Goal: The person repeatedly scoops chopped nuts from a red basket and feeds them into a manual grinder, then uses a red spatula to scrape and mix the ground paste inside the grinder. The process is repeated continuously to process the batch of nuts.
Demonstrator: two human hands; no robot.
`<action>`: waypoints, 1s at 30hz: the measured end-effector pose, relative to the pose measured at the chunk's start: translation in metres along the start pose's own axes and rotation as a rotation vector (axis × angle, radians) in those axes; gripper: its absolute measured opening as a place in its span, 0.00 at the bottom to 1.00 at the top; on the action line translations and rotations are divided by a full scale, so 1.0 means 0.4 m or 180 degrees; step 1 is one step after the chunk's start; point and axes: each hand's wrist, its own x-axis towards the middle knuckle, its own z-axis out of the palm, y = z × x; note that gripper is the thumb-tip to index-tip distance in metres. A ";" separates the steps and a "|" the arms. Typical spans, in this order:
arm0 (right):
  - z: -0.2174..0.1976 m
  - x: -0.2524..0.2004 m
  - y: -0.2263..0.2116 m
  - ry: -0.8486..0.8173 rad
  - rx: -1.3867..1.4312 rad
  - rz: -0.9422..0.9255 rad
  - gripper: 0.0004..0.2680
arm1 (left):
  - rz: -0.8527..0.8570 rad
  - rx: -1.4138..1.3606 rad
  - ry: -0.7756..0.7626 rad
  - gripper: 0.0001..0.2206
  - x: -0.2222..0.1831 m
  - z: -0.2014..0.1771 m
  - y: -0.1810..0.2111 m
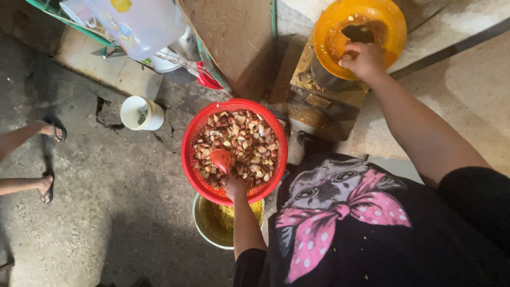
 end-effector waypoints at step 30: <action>-0.279 -0.190 -0.165 0.1050 0.3922 0.2710 0.08 | 0.4707 -0.2104 -0.1007 0.38 -0.450 -0.167 0.966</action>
